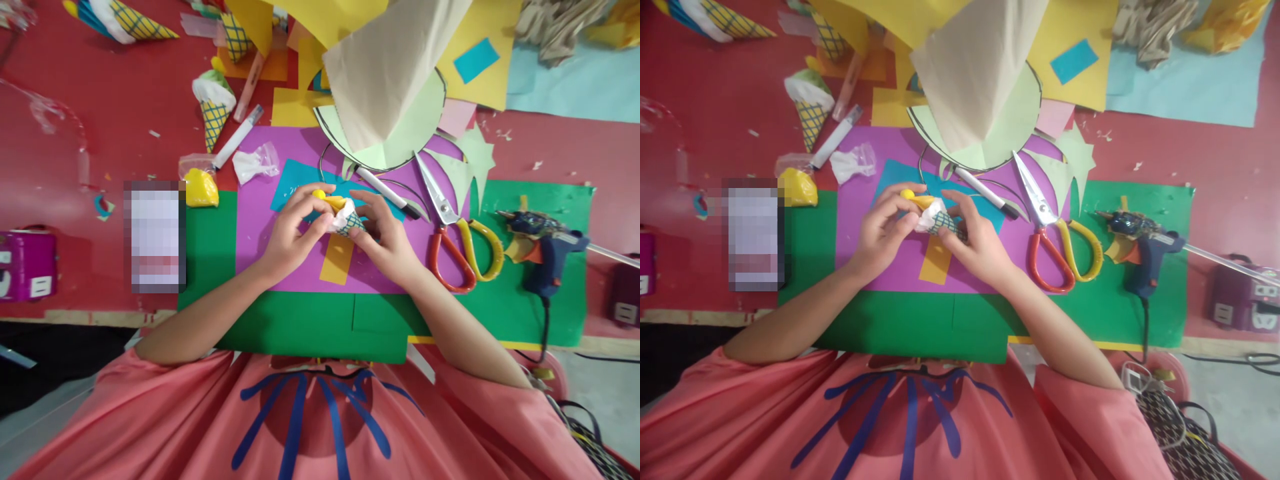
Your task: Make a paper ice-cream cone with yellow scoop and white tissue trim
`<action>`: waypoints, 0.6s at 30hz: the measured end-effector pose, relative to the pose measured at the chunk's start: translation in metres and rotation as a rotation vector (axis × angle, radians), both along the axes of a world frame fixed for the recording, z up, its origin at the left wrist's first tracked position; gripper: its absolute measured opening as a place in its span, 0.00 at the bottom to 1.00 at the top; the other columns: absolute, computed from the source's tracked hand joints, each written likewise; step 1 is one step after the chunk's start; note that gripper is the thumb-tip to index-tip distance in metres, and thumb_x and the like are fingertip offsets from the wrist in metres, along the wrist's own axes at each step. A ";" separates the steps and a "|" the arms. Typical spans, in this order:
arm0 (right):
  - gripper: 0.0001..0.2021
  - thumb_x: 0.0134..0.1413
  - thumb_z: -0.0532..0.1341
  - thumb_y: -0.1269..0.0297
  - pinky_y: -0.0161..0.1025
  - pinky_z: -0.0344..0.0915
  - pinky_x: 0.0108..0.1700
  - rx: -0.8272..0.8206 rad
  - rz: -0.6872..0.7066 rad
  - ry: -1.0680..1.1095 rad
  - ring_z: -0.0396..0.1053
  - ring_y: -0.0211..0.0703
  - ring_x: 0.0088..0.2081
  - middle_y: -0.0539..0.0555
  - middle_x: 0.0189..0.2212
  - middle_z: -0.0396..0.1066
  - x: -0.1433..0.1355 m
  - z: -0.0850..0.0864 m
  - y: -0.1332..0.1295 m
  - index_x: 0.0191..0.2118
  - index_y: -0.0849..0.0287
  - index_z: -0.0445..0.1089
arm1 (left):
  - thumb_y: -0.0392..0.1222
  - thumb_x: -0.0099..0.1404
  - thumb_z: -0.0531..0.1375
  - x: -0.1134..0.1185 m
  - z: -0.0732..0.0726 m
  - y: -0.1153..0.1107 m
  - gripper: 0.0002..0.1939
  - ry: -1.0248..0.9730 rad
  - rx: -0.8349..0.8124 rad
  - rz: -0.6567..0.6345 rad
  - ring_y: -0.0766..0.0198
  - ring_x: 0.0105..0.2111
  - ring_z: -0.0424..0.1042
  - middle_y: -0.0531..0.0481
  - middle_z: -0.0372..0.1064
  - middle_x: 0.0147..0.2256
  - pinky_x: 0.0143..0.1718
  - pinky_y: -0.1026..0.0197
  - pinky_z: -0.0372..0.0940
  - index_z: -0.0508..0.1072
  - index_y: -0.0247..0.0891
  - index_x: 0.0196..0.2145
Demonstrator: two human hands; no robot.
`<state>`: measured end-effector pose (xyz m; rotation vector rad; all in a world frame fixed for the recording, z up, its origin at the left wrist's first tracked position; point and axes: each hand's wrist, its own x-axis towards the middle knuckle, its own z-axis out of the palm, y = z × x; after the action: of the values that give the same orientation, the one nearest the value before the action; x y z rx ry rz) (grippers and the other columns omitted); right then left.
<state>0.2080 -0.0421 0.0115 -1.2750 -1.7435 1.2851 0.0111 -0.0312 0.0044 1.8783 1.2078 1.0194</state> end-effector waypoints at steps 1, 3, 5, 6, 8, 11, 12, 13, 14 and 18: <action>0.24 0.62 0.57 0.59 0.38 0.60 0.29 -0.002 -0.007 0.002 0.61 0.33 0.24 0.54 0.43 0.72 0.000 0.000 0.000 0.62 0.55 0.55 | 0.55 0.72 0.52 0.000 -0.001 -0.001 0.14 -0.021 -0.010 0.001 0.58 0.58 0.68 0.46 0.70 0.54 0.58 0.52 0.67 0.69 0.43 0.38; 0.24 0.61 0.58 0.58 0.38 0.60 0.29 -0.007 -0.024 0.000 0.62 0.35 0.25 0.54 0.42 0.72 0.000 0.002 0.000 0.62 0.54 0.56 | 0.56 0.73 0.50 0.001 -0.002 -0.002 0.14 -0.073 -0.027 0.015 0.60 0.59 0.68 0.47 0.68 0.55 0.57 0.53 0.69 0.66 0.46 0.45; 0.25 0.60 0.59 0.59 0.39 0.61 0.29 -0.015 -0.038 -0.015 0.62 0.35 0.26 0.54 0.42 0.72 0.000 0.004 0.000 0.61 0.54 0.57 | 0.56 0.73 0.49 0.001 -0.003 -0.002 0.14 -0.113 -0.027 0.031 0.61 0.58 0.69 0.49 0.67 0.57 0.55 0.54 0.70 0.63 0.50 0.50; 0.25 0.59 0.59 0.59 0.39 0.61 0.29 -0.017 -0.044 -0.026 0.62 0.36 0.26 0.54 0.42 0.72 0.000 0.005 0.001 0.61 0.54 0.58 | 0.56 0.73 0.48 0.000 -0.004 -0.001 0.14 -0.121 -0.022 0.033 0.61 0.57 0.71 0.49 0.66 0.57 0.55 0.53 0.71 0.63 0.51 0.50; 0.25 0.58 0.60 0.60 0.39 0.62 0.30 -0.013 -0.050 -0.048 0.62 0.36 0.26 0.54 0.42 0.72 -0.001 0.007 0.001 0.60 0.55 0.59 | 0.56 0.73 0.49 -0.001 -0.004 0.001 0.13 -0.114 -0.008 0.019 0.60 0.55 0.72 0.49 0.66 0.57 0.56 0.52 0.71 0.64 0.50 0.49; 0.25 0.55 0.61 0.61 0.40 0.63 0.32 0.005 -0.050 -0.071 0.64 0.37 0.28 0.55 0.42 0.72 -0.002 0.009 0.002 0.59 0.56 0.60 | 0.54 0.72 0.53 -0.004 -0.003 0.003 0.12 -0.072 0.021 -0.010 0.59 0.54 0.72 0.48 0.67 0.56 0.58 0.50 0.69 0.67 0.46 0.43; 0.25 0.55 0.61 0.61 0.41 0.63 0.33 0.009 -0.049 -0.076 0.65 0.38 0.29 0.55 0.42 0.72 -0.002 0.009 0.002 0.58 0.56 0.61 | 0.53 0.71 0.54 -0.005 -0.002 0.004 0.11 -0.072 0.030 -0.006 0.59 0.54 0.72 0.48 0.67 0.56 0.58 0.50 0.69 0.68 0.46 0.42; 0.25 0.55 0.61 0.61 0.41 0.64 0.34 0.012 -0.049 -0.081 0.65 0.39 0.30 0.55 0.42 0.71 -0.002 0.009 0.002 0.58 0.57 0.61 | 0.53 0.71 0.55 -0.005 -0.001 0.004 0.10 -0.084 0.037 0.004 0.59 0.53 0.73 0.48 0.66 0.57 0.57 0.50 0.70 0.67 0.46 0.42; 0.24 0.55 0.61 0.62 0.41 0.64 0.34 0.013 -0.050 -0.086 0.66 0.39 0.31 0.55 0.42 0.71 -0.001 0.009 0.002 0.57 0.57 0.61 | 0.52 0.71 0.55 -0.005 0.000 0.003 0.09 -0.099 0.047 0.013 0.60 0.53 0.73 0.48 0.65 0.57 0.56 0.50 0.70 0.67 0.47 0.43; 0.23 0.55 0.60 0.63 0.41 0.64 0.35 0.025 -0.054 -0.103 0.66 0.39 0.31 0.55 0.42 0.71 -0.001 0.008 0.002 0.58 0.56 0.62 | 0.51 0.71 0.55 -0.004 0.005 0.002 0.08 -0.036 0.095 -0.014 0.58 0.54 0.72 0.47 0.64 0.59 0.57 0.48 0.70 0.68 0.47 0.42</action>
<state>0.2068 -0.0401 0.0199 -1.3861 -1.7775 1.1818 0.0067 -0.0293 0.0091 1.9296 1.1420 1.1167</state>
